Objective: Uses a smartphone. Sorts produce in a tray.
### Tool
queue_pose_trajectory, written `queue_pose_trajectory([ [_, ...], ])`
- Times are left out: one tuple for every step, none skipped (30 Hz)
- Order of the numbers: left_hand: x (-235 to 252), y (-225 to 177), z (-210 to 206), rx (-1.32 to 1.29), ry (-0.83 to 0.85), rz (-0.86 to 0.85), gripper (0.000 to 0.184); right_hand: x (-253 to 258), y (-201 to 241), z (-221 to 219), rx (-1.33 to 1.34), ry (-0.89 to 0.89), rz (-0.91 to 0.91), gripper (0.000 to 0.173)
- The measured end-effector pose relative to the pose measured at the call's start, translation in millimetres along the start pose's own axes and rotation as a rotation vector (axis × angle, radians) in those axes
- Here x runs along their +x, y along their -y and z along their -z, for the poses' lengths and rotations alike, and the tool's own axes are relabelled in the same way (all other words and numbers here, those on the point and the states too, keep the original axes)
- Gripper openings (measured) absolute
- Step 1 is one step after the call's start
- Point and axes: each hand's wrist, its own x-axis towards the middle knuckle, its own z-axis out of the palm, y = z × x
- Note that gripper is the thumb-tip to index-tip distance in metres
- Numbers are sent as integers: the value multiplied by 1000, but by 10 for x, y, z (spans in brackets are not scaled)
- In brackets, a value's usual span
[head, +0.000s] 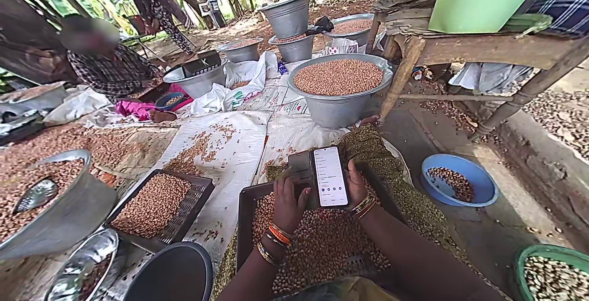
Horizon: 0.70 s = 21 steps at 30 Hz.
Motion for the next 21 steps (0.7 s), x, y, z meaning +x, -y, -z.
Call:
queue_pose_trajectory([
  [8,8,-8,-110,-6,135,53,2,-3,-4,10,1,9,75],
  [24,5,-6,-263,-10,284,56,4,-5,-13,10,-3,20,73],
  [51,-17,10,-440,-16,448,59,5,-8,-18,5,-5,25,73],
  [79,-33,23,-623,-31,595,59,4,-10,-13,2,-6,26,73],
  [102,-47,43,-801,-44,718,55,4,-10,-13,-7,-13,20,73],
  [117,-59,63,-947,-67,801,46,3,-10,-28,-16,-34,8,72],
  [126,-70,80,-1047,-88,849,34,-1,-9,-51,-33,-69,-11,72],
  [129,-80,96,-1098,-92,858,26,-3,-10,-64,-41,-94,-25,72],
  [128,-91,109,-1113,-83,832,20,-7,-12,-71,-40,-108,-27,72],
  [121,-97,119,-1114,-67,781,19,-12,-16,-79,-47,-117,-18,71],
  [107,-98,122,-1112,-44,714,24,-16,-15,-83,-67,-119,-9,71],
  [89,-82,118,-1107,-16,640,31,-17,-16,-82,-84,-113,-8,70],
  [75,-67,116,-1090,15,575,36,-11,-22,-74,-92,-98,-10,70],
  [68,-75,120,-1052,50,528,36,-2,-35,-59,-96,-80,-15,70],
  [59,-84,117,-1016,90,481,33,4,-47,-42,-114,-64,-23,71],
  [51,-79,114,-987,143,427,29,8,-53,-21,-130,-45,-34,72],
  [46,-72,102,-944,183,376,24,13,-54,-9,-135,-28,-44,74],
  [40,-78,81,-866,196,338,19,13,-55,-2,-141,-5,-49,76],
  [37,-93,61,-756,197,311,19,0,-61,-42,-185,-18,-34,75],
  [38,-108,53,-630,192,297,22,-13,-69,-92,-234,-29,-11,73],
  [44,-127,65,-534,199,319,26,-23,-86,-153,-278,-54,5,70],
])
